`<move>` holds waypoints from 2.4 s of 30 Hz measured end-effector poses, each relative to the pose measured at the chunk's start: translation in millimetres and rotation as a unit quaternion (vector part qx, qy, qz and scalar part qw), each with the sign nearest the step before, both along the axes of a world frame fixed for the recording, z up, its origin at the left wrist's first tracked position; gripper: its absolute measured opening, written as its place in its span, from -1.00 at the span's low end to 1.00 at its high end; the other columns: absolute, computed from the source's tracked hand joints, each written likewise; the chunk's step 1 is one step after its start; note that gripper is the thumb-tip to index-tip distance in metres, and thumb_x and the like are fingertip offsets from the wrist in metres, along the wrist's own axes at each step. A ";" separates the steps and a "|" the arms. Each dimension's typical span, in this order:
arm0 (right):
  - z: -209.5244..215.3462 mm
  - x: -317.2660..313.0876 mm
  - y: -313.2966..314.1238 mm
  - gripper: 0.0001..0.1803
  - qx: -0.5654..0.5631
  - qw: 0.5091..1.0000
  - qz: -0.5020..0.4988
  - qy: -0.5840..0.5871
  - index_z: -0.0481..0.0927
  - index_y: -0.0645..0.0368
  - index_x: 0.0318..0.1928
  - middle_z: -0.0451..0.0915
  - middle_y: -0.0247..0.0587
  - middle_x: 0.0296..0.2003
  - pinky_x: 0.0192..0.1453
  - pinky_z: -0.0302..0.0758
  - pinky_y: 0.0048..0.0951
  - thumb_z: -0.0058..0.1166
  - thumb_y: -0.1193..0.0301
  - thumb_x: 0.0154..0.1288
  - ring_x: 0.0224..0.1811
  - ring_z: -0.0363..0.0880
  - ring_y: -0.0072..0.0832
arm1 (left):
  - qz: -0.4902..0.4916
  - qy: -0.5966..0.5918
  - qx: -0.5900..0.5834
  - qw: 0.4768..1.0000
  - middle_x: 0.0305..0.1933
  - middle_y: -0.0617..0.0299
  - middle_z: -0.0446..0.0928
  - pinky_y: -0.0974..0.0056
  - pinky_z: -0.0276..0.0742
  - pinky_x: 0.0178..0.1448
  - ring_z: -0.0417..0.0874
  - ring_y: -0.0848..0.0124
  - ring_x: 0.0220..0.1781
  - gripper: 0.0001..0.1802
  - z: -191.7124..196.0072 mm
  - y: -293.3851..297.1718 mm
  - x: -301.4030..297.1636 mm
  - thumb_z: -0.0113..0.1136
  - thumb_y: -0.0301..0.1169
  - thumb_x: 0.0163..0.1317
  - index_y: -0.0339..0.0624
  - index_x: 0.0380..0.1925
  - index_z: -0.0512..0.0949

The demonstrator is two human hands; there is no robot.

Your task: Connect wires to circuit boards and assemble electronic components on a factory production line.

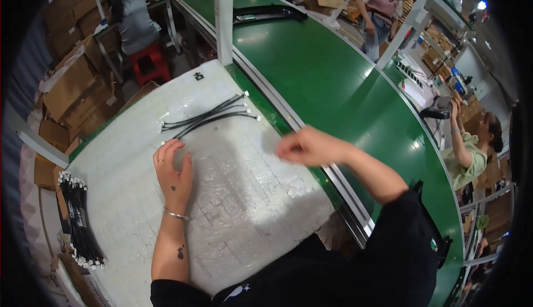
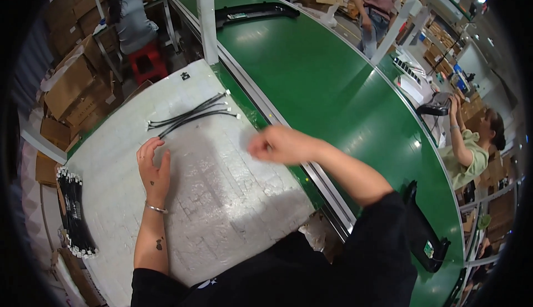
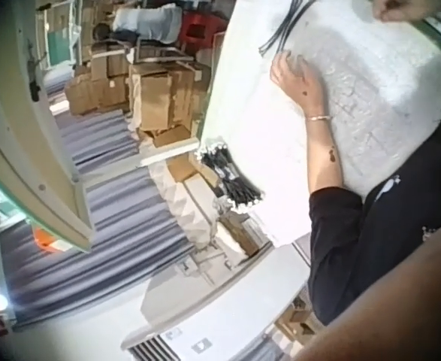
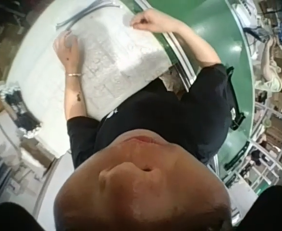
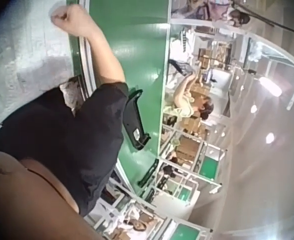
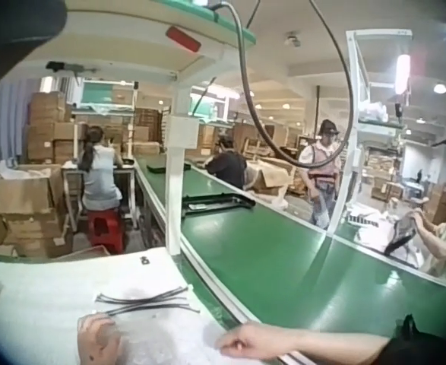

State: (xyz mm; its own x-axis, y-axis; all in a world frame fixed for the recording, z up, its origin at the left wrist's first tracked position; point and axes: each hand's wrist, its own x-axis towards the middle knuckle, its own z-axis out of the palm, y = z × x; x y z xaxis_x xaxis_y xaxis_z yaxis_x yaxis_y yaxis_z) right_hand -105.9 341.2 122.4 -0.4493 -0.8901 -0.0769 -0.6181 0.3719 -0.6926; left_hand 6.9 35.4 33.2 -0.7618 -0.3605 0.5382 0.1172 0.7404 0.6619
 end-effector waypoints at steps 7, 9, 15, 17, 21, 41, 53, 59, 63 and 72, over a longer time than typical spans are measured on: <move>-67.7 -76.0 -174.0 -0.77 -0.277 0.938 -0.186 0.097 0.61 0.24 -0.20 0.62 -0.05 -0.35 -0.17 0.50 -0.27 0.14 0.38 0.15 -0.31 0.57 -0.17 | 0.064 -0.052 -0.049 0.995 0.21 -0.03 0.33 0.09 0.21 0.34 0.28 0.02 0.27 -0.50 -22.7 -25.0 -11.4 0.23 -0.44 0.04 -0.21 0.05 0.43; -83.4 -68.3 -199.5 -0.71 -0.242 0.926 -0.226 0.182 0.60 0.22 -0.10 0.61 -0.07 -0.21 -0.02 0.47 -0.26 0.14 0.36 0.19 -0.14 0.53 -0.17 | 0.057 -0.051 -0.046 0.996 0.26 -0.08 0.27 0.07 0.18 0.36 0.24 0.00 0.29 -0.42 -20.1 -20.7 -17.1 0.24 -0.44 0.03 -0.25 0.12 0.36; -107.6 -42.9 -223.6 -0.66 -0.204 0.942 -0.035 0.265 0.55 0.21 0.02 0.56 -0.07 -0.04 0.17 0.36 -0.26 0.10 0.39 0.23 0.05 0.45 -0.17 | 0.064 -0.066 0.039 0.995 0.30 -0.11 0.20 0.06 0.15 0.37 0.20 -0.05 0.30 -0.26 -21.0 -28.9 -14.4 0.24 -0.45 0.03 -0.27 0.24 0.18; -107.1 -44.5 -217.1 -0.61 -0.212 0.937 -0.011 0.277 0.52 0.20 0.05 0.53 -0.06 0.01 0.20 0.34 -0.26 0.13 0.44 0.19 0.07 0.44 -0.16 | 0.069 -0.066 0.051 0.994 0.31 -0.12 0.19 0.06 0.15 0.38 0.19 -0.06 0.30 -0.23 -20.7 -28.7 -12.3 0.24 -0.45 0.03 -0.28 0.26 0.14; -105.4 -44.7 -216.4 -0.62 -0.219 0.940 -0.018 0.261 0.53 0.20 0.02 0.54 -0.07 -0.02 0.17 0.37 -0.28 0.16 0.45 0.15 0.05 0.45 -0.15 | 0.056 -0.069 0.047 0.995 0.31 -0.13 0.17 0.06 0.14 0.38 0.19 -0.07 0.30 -0.21 -19.8 -26.3 -10.6 0.24 -0.46 0.04 -0.29 0.28 0.11; -105.4 -53.4 -211.4 -0.74 -0.250 0.938 -0.042 0.235 0.62 0.17 -0.20 0.61 -0.22 -0.16 0.06 0.43 -0.33 0.21 0.53 0.02 -0.04 0.48 -0.24 | 0.039 -0.052 0.237 0.969 0.27 0.10 0.30 0.16 0.34 0.33 0.32 0.19 0.34 -0.35 -16.0 -28.9 -13.1 0.19 -0.59 0.12 -0.12 0.24 0.24; -99.6 -49.8 -215.5 -0.76 -0.167 0.947 -0.043 0.270 0.53 0.24 -0.24 0.55 -0.10 -0.17 0.05 0.39 -0.20 0.19 0.41 0.10 -0.05 0.46 -0.15 | -0.010 -0.070 0.241 0.968 0.35 0.11 0.21 0.18 0.32 0.35 0.30 0.24 0.36 -0.39 -8.9 -32.3 -8.3 0.13 -0.64 0.11 -0.13 0.22 0.28; -114.7 -50.7 -213.4 -0.80 -0.167 0.908 0.013 0.383 0.55 0.16 -0.23 0.56 -0.10 -0.21 0.05 0.41 -0.17 -0.03 0.35 0.19 -0.08 0.51 -0.20 | 0.057 -0.003 -0.059 0.997 0.34 -0.05 0.24 0.05 0.05 0.45 0.19 0.04 0.41 -0.36 -14.8 -19.3 -22.9 0.16 -0.57 -0.06 -0.15 0.15 0.38; -129.6 -41.2 -236.0 -0.84 -0.141 0.894 0.054 0.422 0.69 0.07 -0.48 0.65 -0.17 -0.43 -0.18 0.53 -0.23 0.06 0.35 0.04 -0.25 0.61 -0.24 | 0.016 -0.035 -0.239 0.970 0.33 -0.09 0.26 -0.04 0.00 0.45 0.14 -0.05 0.41 -0.34 -36.9 -40.6 -14.3 0.15 -0.38 0.16 -0.24 0.28 0.25; -103.5 16.9 -220.8 -0.80 -0.175 0.884 -0.042 0.431 0.62 0.10 -0.40 0.59 -0.27 -0.33 -0.10 0.43 -0.26 -0.03 0.30 0.18 -0.19 0.55 -0.31 | -0.041 -0.123 -0.224 0.966 -0.24 -0.01 0.54 0.11 0.41 -0.08 0.49 0.11 -0.21 -0.72 -42.8 -89.1 2.6 -0.04 -0.35 0.36 -0.29 -0.04 0.46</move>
State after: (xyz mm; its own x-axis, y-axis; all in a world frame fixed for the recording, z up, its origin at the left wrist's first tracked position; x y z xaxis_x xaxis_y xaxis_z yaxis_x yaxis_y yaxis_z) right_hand -89.0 120.4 19.0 -0.2728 -0.7521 0.6000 -0.9527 0.2982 -0.0593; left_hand 9.5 -53.7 -9.6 -0.9026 -0.0664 0.4253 0.0672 0.9542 0.2916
